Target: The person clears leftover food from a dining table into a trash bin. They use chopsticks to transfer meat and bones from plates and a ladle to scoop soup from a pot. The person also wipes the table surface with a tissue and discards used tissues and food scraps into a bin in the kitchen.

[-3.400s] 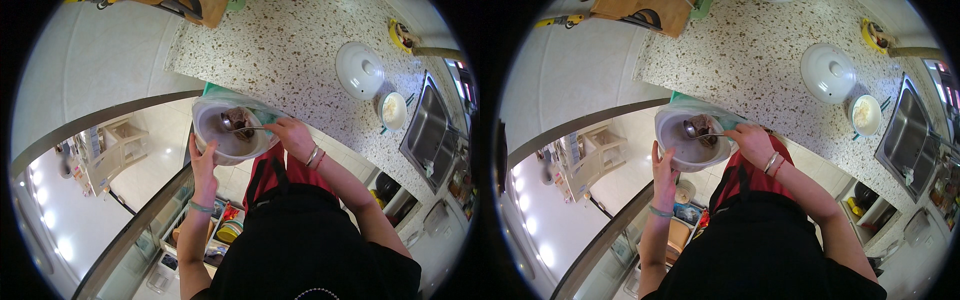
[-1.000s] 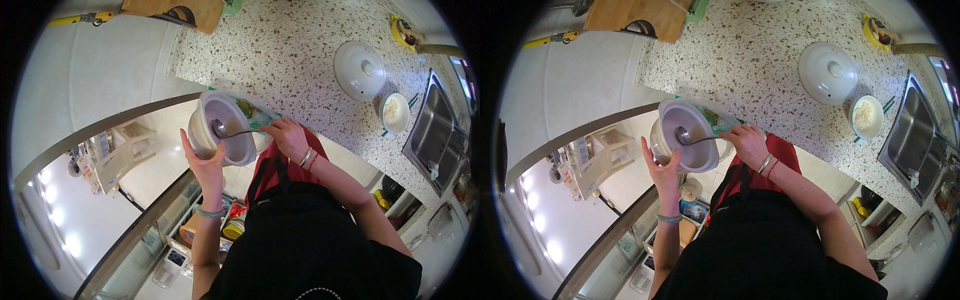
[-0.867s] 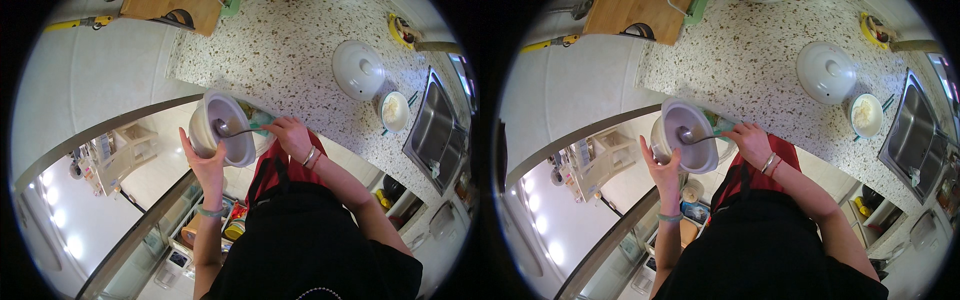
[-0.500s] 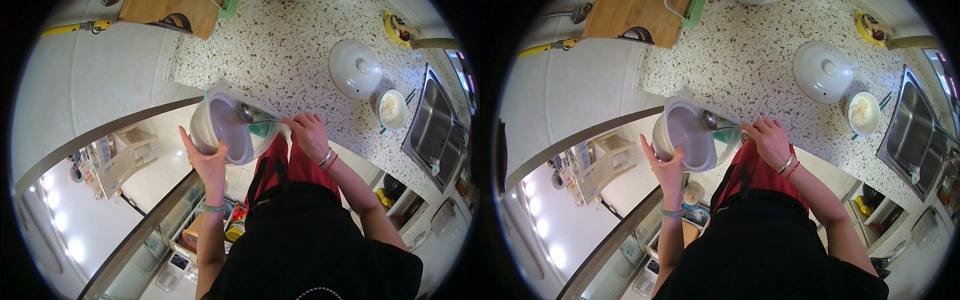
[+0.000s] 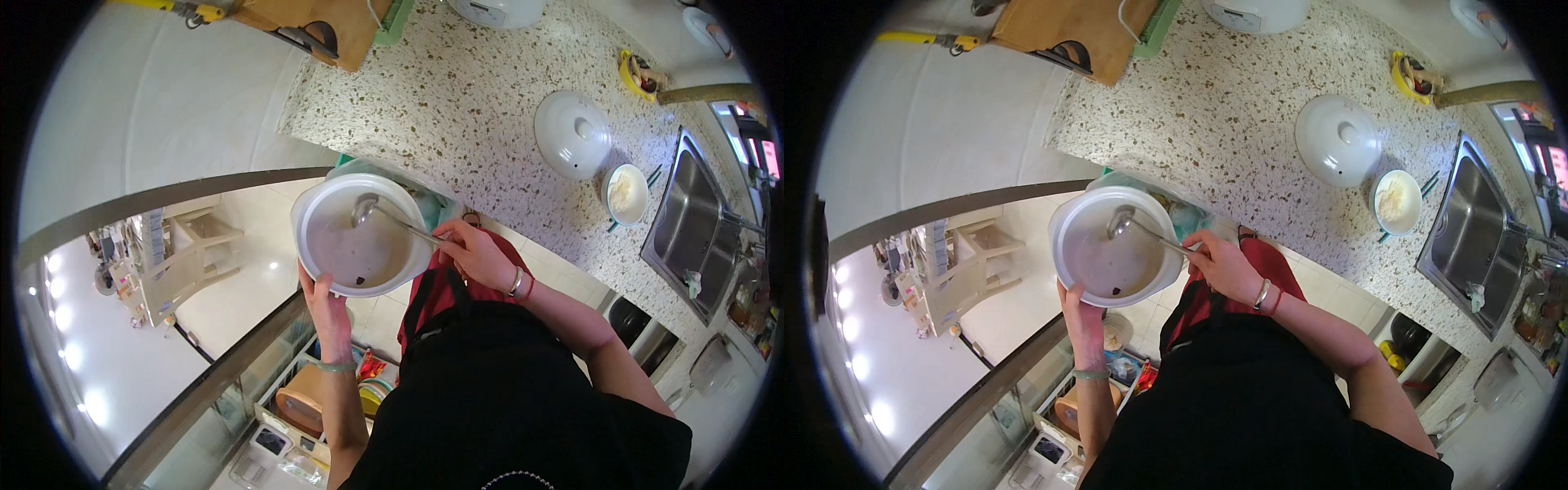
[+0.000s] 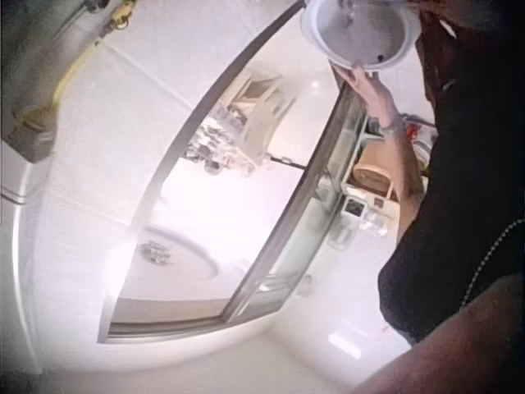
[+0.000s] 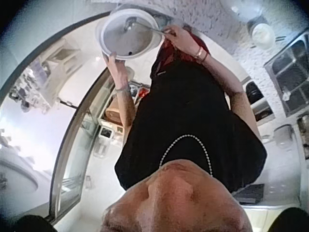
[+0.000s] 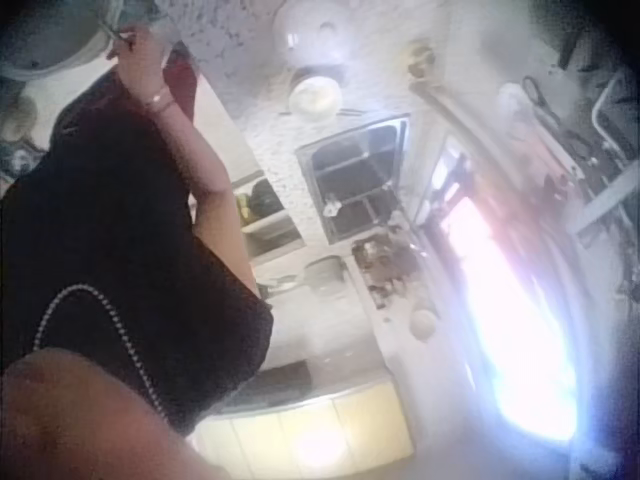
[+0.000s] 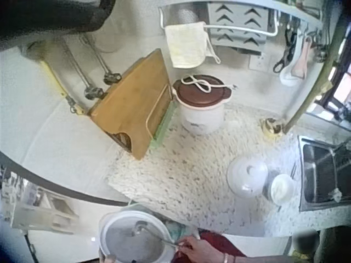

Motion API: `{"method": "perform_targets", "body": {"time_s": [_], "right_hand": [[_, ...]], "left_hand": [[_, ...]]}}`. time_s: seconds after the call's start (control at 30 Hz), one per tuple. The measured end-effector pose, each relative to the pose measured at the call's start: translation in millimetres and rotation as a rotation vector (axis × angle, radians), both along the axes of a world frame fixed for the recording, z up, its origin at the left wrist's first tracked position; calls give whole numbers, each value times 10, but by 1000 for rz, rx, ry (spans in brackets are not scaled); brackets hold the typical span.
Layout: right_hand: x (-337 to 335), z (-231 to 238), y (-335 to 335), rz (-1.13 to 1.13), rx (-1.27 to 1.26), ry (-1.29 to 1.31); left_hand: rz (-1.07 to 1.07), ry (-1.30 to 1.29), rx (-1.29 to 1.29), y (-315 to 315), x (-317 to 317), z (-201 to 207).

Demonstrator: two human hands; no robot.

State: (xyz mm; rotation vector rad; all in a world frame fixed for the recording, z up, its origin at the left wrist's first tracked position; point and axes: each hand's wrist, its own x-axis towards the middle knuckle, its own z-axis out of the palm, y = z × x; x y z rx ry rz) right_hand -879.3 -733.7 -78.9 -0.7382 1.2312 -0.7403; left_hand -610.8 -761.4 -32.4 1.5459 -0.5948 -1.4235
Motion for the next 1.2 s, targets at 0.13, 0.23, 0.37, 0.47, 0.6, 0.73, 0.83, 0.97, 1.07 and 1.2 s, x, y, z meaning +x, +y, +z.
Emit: {"method": "perform_targets", "body": {"time_s": [0.13, 0.23, 0.37, 0.47, 0.6, 0.73, 0.83, 0.97, 1.07, 1.2], "right_hand": [[-38, 55, 53, -18, -104, 127], [-114, 314, 19, -30, -91, 140], [-330, 600, -33, -53, 71, 42], [-616, 720, -22, -167, 84, 7], [-844, 696, 15, -258, 62, -3], [-880, 742, 53, -301, -43, 173], [-767, 618, 113, -265, -267, 509], [-597, 612, 70, -176, -593, 754], [-552, 628, 88, -48, -685, 765], [-578, 612, 175, 124, -733, 768]], "left_hand": [[-24, 144, -99, 83, -13, -87], [-59, 215, -149, 61, -97, -100], [-130, 344, -177, -53, -279, -171], [-171, 422, -192, -170, -531, -219], [-223, 482, -187, -346, -836, -271], [-271, 464, -192, -489, -1011, -333], [-293, 467, -183, -530, -1060, -348], [-326, 422, -176, -545, -1028, -250], [-323, 382, -211, -541, -964, -227], [-277, 361, -218, -541, -829, -281]]}}
